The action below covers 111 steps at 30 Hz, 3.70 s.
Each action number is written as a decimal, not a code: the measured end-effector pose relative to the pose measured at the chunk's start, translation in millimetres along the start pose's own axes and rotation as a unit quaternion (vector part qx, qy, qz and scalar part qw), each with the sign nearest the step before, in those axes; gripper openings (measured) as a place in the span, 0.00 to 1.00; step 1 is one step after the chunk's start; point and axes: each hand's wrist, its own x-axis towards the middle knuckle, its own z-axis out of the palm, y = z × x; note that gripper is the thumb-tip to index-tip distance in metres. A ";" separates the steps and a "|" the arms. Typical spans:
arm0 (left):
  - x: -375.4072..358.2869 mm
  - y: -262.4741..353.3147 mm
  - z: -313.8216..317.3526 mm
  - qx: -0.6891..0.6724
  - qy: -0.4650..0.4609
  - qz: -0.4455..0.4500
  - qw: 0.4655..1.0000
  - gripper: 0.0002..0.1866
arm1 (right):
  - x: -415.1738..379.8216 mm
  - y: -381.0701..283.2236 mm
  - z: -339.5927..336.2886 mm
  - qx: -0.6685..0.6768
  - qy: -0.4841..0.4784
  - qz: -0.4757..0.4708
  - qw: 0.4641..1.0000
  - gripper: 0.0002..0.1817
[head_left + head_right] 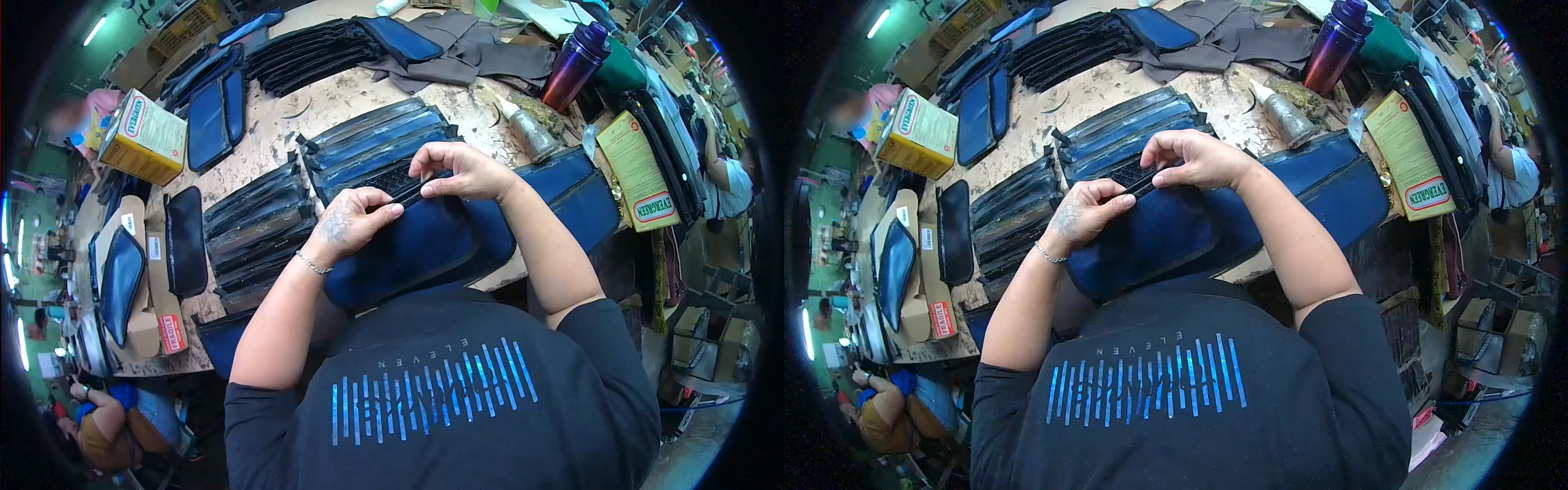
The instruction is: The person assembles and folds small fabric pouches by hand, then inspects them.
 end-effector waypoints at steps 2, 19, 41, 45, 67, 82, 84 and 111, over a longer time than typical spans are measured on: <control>1.1 3.8 -1.5 0.025 -0.008 -0.011 1.000 0.13 | 2.5 0.8 -2.9 0.040 -0.008 0.005 0.999 0.13; -7.4 -35.5 -12.0 -0.118 -0.017 -0.147 0.982 0.06 | 15.4 -22.1 7.4 -0.329 -0.035 0.093 0.939 0.13; -22.9 -21.3 5.4 0.137 0.083 0.125 0.979 0.06 | 30.6 -33.8 50.8 -0.387 -0.106 0.053 0.915 0.11; -27.2 -18.9 4.3 0.143 0.088 0.119 0.978 0.05 | 27.9 -21.1 39.0 -0.387 -0.068 -0.011 0.919 0.12; -19.4 -23.6 -8.5 0.061 -0.014 0.008 0.998 0.11 | 28.5 -20.7 21.2 -0.322 -0.114 0.039 0.939 0.11; -35.5 -34.8 -28.5 -0.177 -0.062 -0.136 0.973 0.07 | 31.6 -28.9 37.9 -0.306 -0.140 0.008 0.942 0.11; -36.8 -34.7 -27.8 -0.210 -0.065 -0.117 0.968 0.07 | 38.9 -33.2 57.9 -0.310 -0.157 0.015 0.937 0.11; -58.8 -70.9 -31.1 0.075 0.142 0.080 0.984 0.07 | 11.0 11.7 -5.0 -0.277 0.031 0.027 0.960 0.15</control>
